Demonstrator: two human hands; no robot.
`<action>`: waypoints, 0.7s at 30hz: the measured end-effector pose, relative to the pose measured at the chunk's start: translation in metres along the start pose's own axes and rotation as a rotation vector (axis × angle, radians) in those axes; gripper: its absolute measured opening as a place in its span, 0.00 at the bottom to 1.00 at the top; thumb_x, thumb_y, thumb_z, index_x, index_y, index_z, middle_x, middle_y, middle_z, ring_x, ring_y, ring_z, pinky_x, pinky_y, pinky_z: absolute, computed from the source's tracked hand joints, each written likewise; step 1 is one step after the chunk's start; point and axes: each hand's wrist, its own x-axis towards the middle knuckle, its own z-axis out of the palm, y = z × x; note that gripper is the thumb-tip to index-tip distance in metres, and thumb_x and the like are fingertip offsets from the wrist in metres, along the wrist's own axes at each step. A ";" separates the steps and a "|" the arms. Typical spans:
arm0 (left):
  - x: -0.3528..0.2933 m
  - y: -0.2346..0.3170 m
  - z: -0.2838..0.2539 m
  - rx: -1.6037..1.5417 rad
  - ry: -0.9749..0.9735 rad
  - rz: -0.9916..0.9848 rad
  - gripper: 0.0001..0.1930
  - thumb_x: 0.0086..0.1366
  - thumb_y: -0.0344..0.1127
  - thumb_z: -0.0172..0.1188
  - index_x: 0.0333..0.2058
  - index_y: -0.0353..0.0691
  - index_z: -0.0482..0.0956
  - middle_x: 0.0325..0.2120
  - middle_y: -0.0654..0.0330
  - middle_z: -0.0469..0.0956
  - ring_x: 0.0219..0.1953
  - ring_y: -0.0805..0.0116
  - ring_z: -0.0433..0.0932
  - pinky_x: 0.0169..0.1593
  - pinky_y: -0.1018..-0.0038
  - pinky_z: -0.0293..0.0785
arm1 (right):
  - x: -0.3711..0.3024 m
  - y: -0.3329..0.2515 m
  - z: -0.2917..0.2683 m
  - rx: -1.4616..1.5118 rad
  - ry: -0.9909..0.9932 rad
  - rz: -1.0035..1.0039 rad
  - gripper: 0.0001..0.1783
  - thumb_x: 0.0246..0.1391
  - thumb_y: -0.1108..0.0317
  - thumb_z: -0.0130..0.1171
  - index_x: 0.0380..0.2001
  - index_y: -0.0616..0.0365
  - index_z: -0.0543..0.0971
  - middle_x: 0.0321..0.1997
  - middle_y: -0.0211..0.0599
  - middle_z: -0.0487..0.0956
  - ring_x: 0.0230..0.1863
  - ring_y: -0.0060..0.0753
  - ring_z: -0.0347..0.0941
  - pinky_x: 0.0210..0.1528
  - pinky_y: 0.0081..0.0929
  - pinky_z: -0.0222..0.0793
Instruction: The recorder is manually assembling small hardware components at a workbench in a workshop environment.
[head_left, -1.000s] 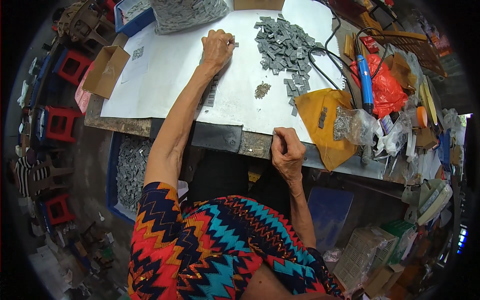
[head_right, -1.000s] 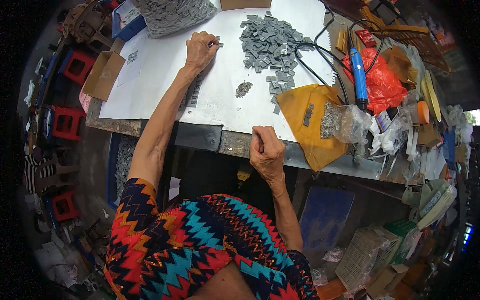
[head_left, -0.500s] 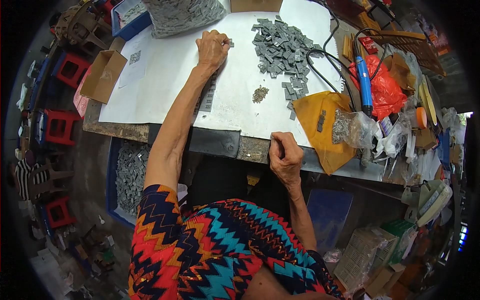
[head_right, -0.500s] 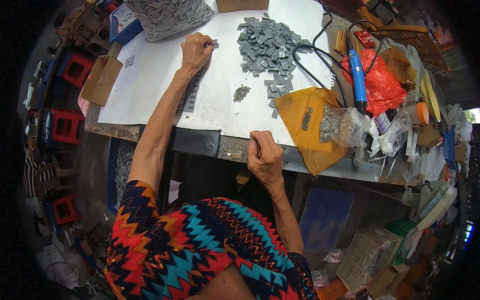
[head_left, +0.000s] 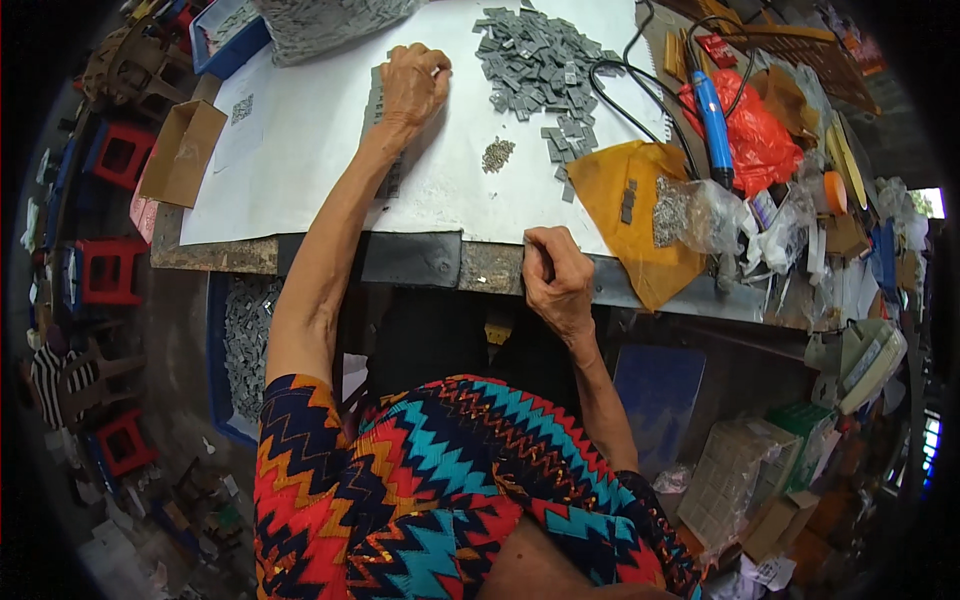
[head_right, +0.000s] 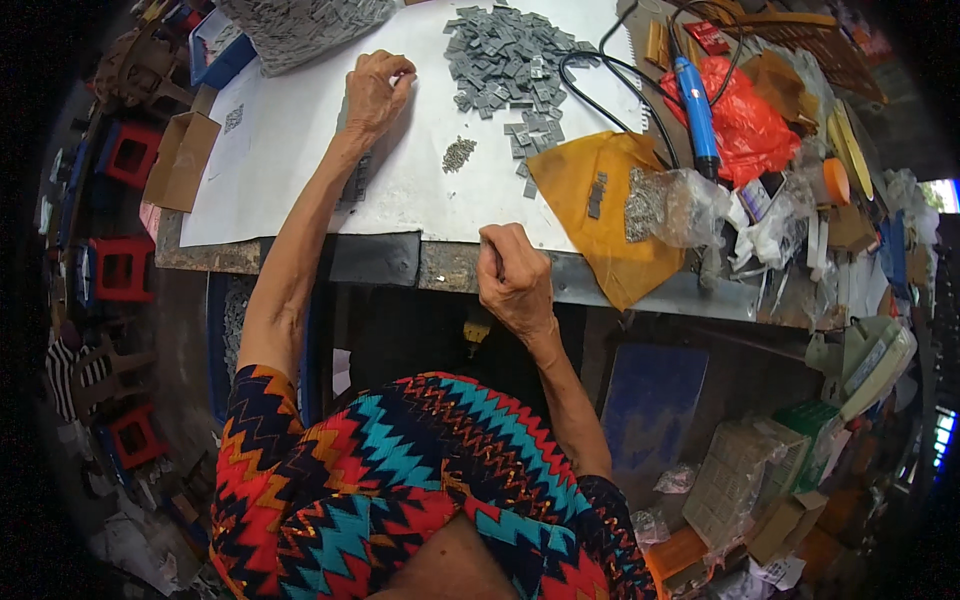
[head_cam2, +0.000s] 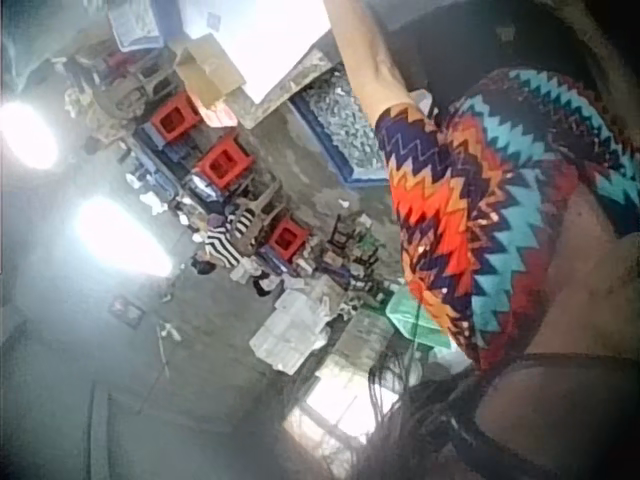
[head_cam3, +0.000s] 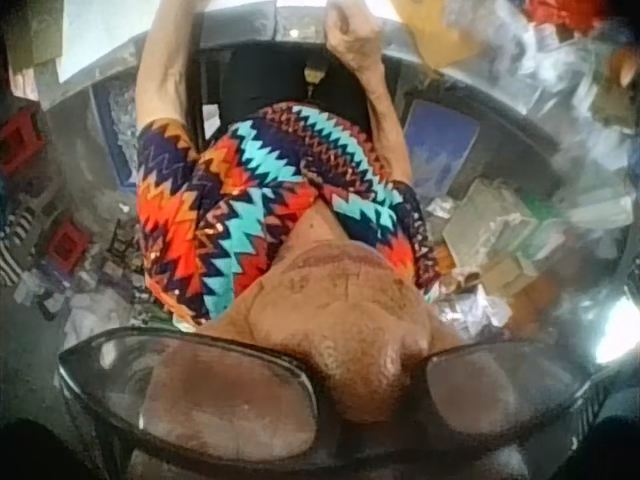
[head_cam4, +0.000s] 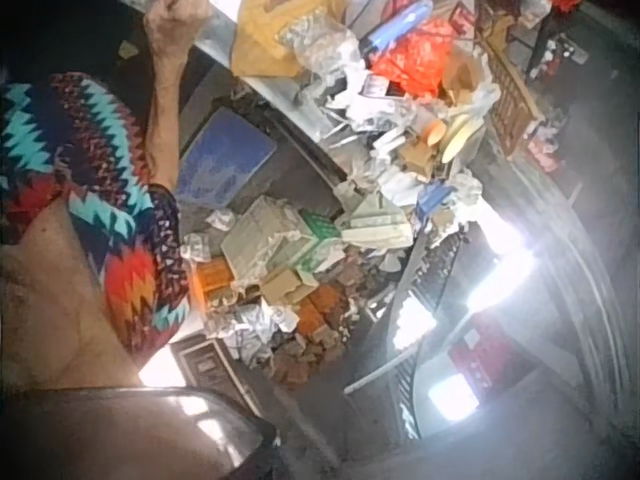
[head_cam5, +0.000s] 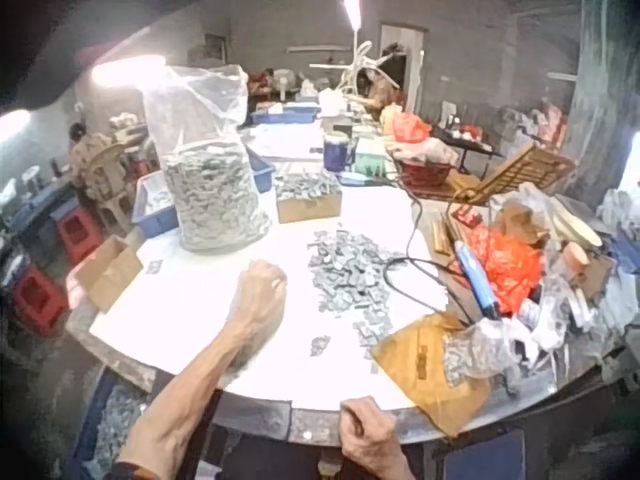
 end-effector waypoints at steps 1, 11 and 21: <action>0.000 0.007 0.000 -0.004 -0.022 0.058 0.04 0.49 0.29 0.56 0.25 0.41 0.78 0.23 0.60 0.75 0.29 0.64 0.71 0.34 0.70 0.68 | 0.000 0.000 0.001 0.002 0.005 -0.024 0.09 0.39 0.84 0.50 0.29 0.63 0.70 0.22 0.41 0.69 0.18 0.37 0.68 0.18 0.25 0.61; -0.009 0.064 0.018 -0.342 -0.253 -0.038 0.10 0.48 0.32 0.55 0.30 0.36 0.77 0.24 0.54 0.75 0.31 0.59 0.71 0.39 0.66 0.66 | -0.005 0.003 0.002 0.036 0.054 -0.030 0.09 0.40 0.83 0.51 0.28 0.63 0.71 0.21 0.36 0.67 0.14 0.23 0.60 0.16 0.19 0.55; -0.014 0.081 0.026 -0.202 -0.222 0.018 0.09 0.45 0.30 0.60 0.29 0.40 0.74 0.29 0.57 0.69 0.36 0.60 0.68 0.39 0.65 0.65 | -0.007 0.002 0.000 0.031 0.015 -0.027 0.09 0.40 0.83 0.50 0.29 0.64 0.69 0.23 0.42 0.68 0.19 0.41 0.69 0.20 0.31 0.64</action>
